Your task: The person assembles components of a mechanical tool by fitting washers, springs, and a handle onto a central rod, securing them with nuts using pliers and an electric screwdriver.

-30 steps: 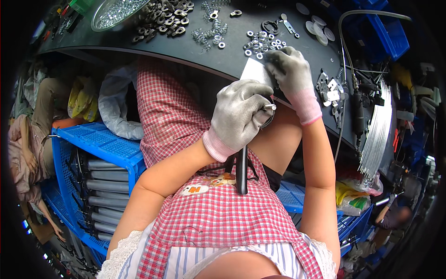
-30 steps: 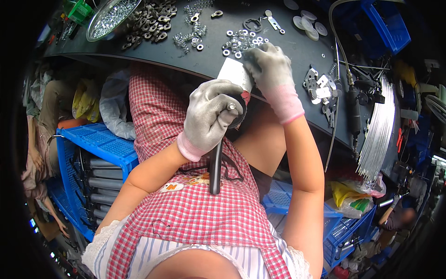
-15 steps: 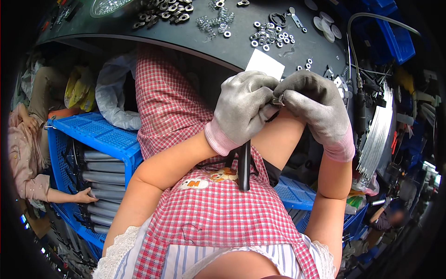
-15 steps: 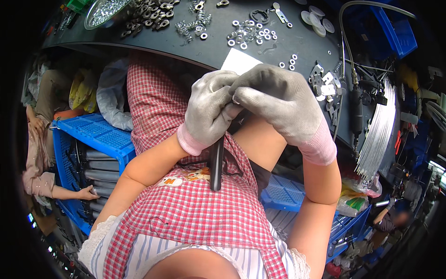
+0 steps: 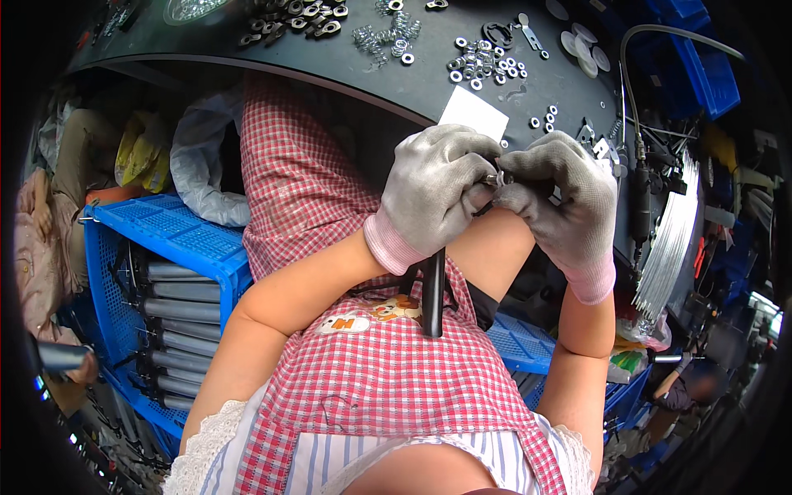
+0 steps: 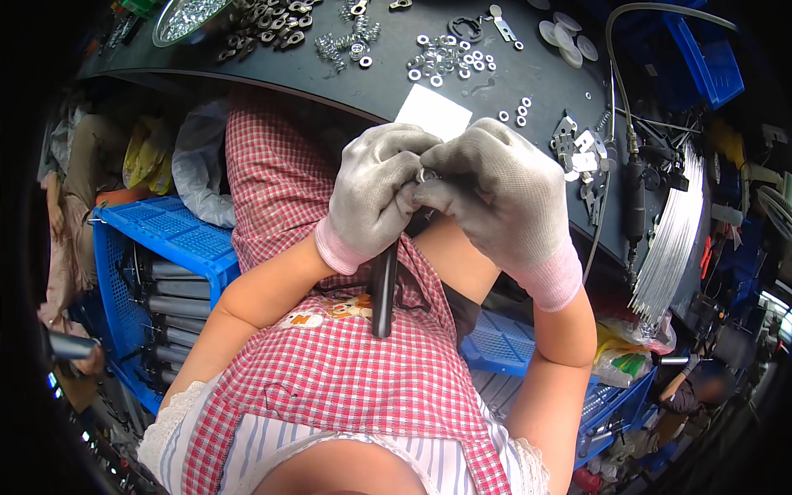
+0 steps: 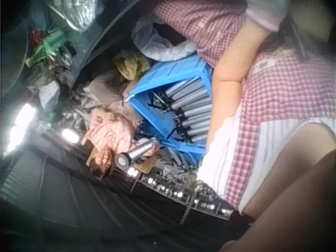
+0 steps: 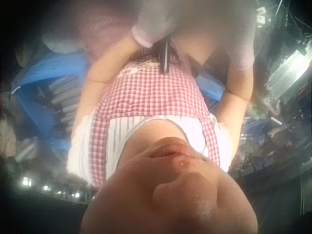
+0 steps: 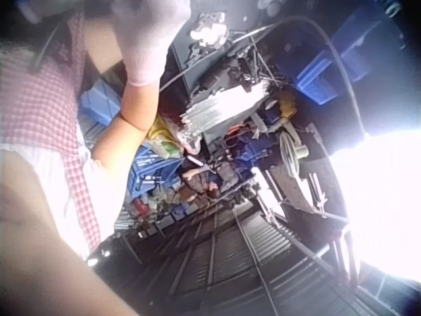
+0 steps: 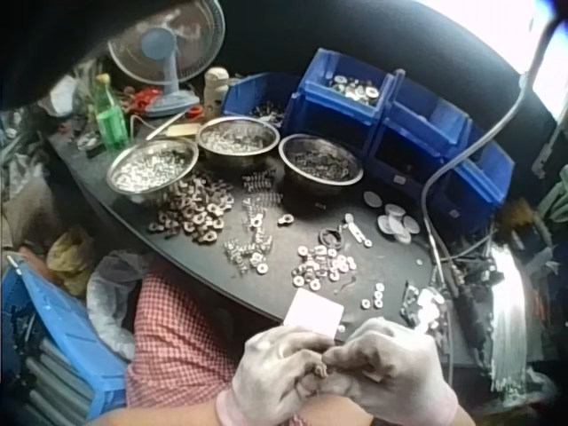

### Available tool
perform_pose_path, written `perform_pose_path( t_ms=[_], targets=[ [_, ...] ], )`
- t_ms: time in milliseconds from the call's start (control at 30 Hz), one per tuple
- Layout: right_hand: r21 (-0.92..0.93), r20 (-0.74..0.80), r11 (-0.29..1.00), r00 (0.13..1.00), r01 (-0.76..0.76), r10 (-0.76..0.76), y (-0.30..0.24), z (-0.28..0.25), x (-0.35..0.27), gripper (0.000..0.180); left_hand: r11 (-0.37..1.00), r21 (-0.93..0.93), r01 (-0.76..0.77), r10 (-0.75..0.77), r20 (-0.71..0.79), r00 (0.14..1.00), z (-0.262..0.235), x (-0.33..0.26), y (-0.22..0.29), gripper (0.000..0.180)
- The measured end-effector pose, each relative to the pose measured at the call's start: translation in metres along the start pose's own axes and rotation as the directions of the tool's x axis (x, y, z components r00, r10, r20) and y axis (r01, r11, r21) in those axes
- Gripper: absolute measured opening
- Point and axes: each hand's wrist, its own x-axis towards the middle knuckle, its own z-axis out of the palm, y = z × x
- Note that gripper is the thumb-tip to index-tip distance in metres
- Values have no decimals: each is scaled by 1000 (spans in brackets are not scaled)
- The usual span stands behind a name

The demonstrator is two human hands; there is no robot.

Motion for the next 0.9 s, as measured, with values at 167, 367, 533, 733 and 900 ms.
perform_pose_path(
  t_ms=[167, 367, 533, 733, 900],
  targets=[
    [101, -29, 995, 999, 24, -21, 1, 1, -6, 38, 1000, 12, 10, -11, 25, 1000, 2, 1, -1, 34],
    [236, -197, 970, 980, 51, -4, 10, 17, -21, 62, 995, 86, -51, 56, -51, 997, 0, -1, -1, 22],
    [350, -452, 936, 870, -28, 195, 37, 11, -9, 53, 991, 105, -85, 83, 24, 996, -9, -8, 5, 24],
    [-248, -379, 904, 894, -348, 240, 170, -20, 81, 37, 998, 45, -36, 30, 120, 992, -23, 9, 13, 50],
    [-229, -654, 911, 748, -342, 116, 183, -41, 142, 19, 946, -197, 256, -306, -295, 905, -33, -1, 6, 50]
  ],
)
